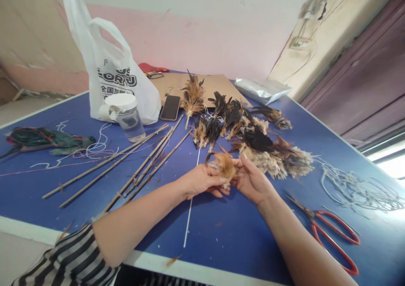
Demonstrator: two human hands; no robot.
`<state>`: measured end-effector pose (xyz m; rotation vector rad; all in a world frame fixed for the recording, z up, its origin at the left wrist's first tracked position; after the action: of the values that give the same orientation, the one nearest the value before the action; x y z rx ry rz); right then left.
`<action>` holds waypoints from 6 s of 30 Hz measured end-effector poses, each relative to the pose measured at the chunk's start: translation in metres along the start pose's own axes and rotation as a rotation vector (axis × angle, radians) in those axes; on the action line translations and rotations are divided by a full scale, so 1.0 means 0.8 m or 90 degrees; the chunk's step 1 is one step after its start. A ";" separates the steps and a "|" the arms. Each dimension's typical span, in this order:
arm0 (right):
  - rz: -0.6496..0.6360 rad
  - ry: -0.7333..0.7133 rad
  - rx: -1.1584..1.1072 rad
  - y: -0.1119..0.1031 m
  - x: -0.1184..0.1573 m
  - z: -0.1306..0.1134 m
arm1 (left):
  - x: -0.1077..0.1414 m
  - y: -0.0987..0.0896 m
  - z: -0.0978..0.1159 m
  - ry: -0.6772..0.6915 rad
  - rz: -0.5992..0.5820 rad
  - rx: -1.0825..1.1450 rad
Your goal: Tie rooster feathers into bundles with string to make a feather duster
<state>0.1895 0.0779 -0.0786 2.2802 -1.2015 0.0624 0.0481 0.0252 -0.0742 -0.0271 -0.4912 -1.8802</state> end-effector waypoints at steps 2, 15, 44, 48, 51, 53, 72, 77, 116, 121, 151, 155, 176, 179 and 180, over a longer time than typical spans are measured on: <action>0.017 0.058 0.037 -0.004 -0.001 0.002 | 0.004 0.006 0.001 0.010 -0.046 -0.065; -0.048 0.071 0.242 -0.001 0.007 0.008 | 0.006 0.006 -0.011 0.070 -0.075 -0.401; 0.143 -0.252 -0.031 -0.005 0.001 -0.014 | -0.017 -0.025 -0.005 0.018 0.130 0.352; 0.107 -0.228 0.042 0.014 -0.003 0.004 | -0.009 -0.005 -0.005 -0.007 0.063 0.282; 0.083 -0.228 0.057 0.021 -0.004 0.010 | -0.008 -0.003 -0.004 -0.009 0.062 0.266; 0.087 -0.230 0.058 0.022 -0.005 0.011 | -0.008 -0.003 -0.004 -0.013 0.058 0.256; 0.114 -0.179 0.108 0.017 -0.001 0.009 | -0.008 -0.007 -0.004 0.024 0.102 0.151; 0.093 -0.078 0.150 0.011 0.002 0.002 | -0.009 -0.008 -0.002 0.039 0.114 0.151; -0.005 0.055 -0.151 0.031 0.005 0.014 | -0.007 -0.007 0.002 0.102 -0.055 0.261; -0.074 0.077 -0.182 0.037 0.010 0.015 | -0.010 -0.009 0.000 0.093 -0.065 0.235; 0.209 -0.452 0.889 0.020 0.024 -0.013 | -0.010 -0.013 -0.010 -0.016 0.096 0.195; 0.185 -0.479 0.785 0.026 0.029 -0.018 | -0.008 -0.013 -0.004 -0.012 0.143 0.144; 0.205 -0.226 0.488 0.018 0.012 -0.009 | -0.011 -0.006 -0.008 0.000 0.127 0.105; 0.179 -0.184 0.404 0.011 0.009 -0.008 | -0.010 -0.008 -0.006 -0.030 0.088 0.164; 0.168 -0.175 0.389 0.010 0.009 -0.008 | -0.010 -0.009 -0.006 -0.035 0.075 0.179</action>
<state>0.1892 0.0723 -0.0675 2.6866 -1.8222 0.2525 0.0457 0.0331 -0.0830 0.0769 -0.7724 -1.6843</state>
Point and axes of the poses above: each hand's wrist, its own x-axis away from the middle knuckle, its own y-axis out of the palm, z = x × y, the point moved 2 cm from there along -x, towards the middle knuckle
